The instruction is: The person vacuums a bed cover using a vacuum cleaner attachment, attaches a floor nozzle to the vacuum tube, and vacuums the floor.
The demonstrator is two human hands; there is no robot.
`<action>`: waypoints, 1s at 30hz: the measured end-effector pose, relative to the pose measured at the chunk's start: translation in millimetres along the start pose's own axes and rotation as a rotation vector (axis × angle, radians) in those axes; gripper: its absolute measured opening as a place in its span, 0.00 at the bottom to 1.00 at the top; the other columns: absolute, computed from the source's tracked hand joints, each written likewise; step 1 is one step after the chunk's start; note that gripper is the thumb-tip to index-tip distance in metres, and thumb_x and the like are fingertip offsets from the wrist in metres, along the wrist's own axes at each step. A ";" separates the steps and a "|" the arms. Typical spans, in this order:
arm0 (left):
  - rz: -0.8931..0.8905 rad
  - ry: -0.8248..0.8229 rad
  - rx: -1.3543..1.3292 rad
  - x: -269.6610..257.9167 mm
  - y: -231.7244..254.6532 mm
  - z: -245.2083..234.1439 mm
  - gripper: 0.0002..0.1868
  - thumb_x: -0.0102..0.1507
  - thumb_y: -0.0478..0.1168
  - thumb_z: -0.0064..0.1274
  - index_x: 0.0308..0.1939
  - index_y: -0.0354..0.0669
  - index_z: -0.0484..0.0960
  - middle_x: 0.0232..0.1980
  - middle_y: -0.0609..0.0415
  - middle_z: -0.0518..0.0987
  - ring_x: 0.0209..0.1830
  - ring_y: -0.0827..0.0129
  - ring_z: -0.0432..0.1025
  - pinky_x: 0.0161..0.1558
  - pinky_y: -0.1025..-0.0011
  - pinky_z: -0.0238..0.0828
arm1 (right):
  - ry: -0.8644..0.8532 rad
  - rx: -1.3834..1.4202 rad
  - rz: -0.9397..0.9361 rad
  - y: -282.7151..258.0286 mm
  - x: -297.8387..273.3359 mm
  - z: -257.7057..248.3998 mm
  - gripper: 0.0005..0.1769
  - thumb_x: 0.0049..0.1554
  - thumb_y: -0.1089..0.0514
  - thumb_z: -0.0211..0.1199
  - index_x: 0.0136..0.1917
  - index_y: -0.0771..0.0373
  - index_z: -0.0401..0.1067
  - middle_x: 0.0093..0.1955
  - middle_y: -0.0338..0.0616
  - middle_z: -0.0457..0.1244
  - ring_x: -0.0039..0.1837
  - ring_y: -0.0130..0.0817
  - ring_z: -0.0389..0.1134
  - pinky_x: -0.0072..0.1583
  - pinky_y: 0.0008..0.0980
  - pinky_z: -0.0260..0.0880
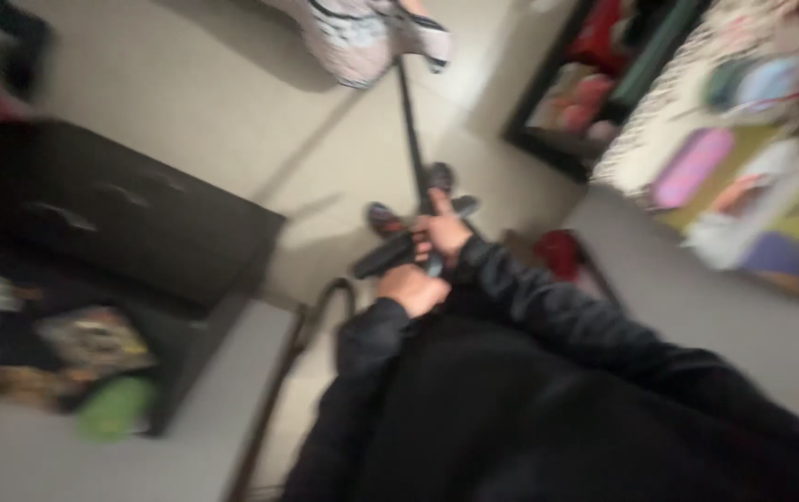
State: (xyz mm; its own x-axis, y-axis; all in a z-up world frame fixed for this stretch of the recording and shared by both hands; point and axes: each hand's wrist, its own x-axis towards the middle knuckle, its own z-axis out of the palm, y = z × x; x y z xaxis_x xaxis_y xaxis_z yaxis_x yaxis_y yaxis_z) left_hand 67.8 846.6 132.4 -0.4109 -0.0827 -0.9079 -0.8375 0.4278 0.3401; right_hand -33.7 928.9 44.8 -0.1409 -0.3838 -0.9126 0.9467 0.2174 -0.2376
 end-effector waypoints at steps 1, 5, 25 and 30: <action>-0.006 0.029 -0.005 8.6 -8.8 -0.4 0.18 0.47 0.54 0.59 0.27 0.43 0.86 0.33 0.39 0.82 0.39 0.45 0.78 0.43 0.56 0.73 | -0.057 0.047 0.079 -2.1 4.8 12.1 0.52 0.55 0.63 0.55 0.85 0.34 0.39 0.28 0.39 0.57 0.25 0.27 0.56 0.28 0.33 0.62; -0.119 -0.049 -0.143 -1.8 27.0 -44.8 0.16 0.44 0.50 0.57 0.24 0.40 0.86 0.30 0.43 0.86 0.35 0.49 0.83 0.42 0.60 0.77 | 0.077 -0.016 -0.038 -27.4 20.8 6.1 0.55 0.53 0.69 0.53 0.84 0.38 0.34 0.29 0.46 0.59 0.25 0.34 0.58 0.29 0.39 0.64; 0.058 0.093 0.232 97.7 90.3 -38.0 0.31 0.55 0.59 0.54 0.51 0.36 0.84 0.56 0.34 0.81 0.60 0.43 0.73 0.61 0.54 0.68 | 0.285 0.251 -0.480 -34.5 72.4 -64.9 0.34 0.62 0.62 0.66 0.77 0.71 0.57 0.40 0.43 0.66 0.33 0.32 0.67 0.36 0.36 0.70; 0.076 -0.008 0.180 155.1 116.0 -29.6 0.28 0.54 0.60 0.54 0.42 0.39 0.89 0.48 0.37 0.84 0.54 0.46 0.77 0.56 0.55 0.71 | 0.472 0.246 -0.417 -96.5 76.8 -91.7 0.28 0.63 0.56 0.66 0.75 0.58 0.70 0.36 0.39 0.64 0.31 0.26 0.62 0.34 0.30 0.66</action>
State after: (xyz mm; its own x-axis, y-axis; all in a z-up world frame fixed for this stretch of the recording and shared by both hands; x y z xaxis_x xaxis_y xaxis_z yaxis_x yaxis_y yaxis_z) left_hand -103.8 856.7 38.3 -0.4669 -0.0372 -0.8835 -0.7259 0.5867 0.3589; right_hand -162.5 960.7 -32.9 -0.5671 0.0535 -0.8219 0.8164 -0.0955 -0.5695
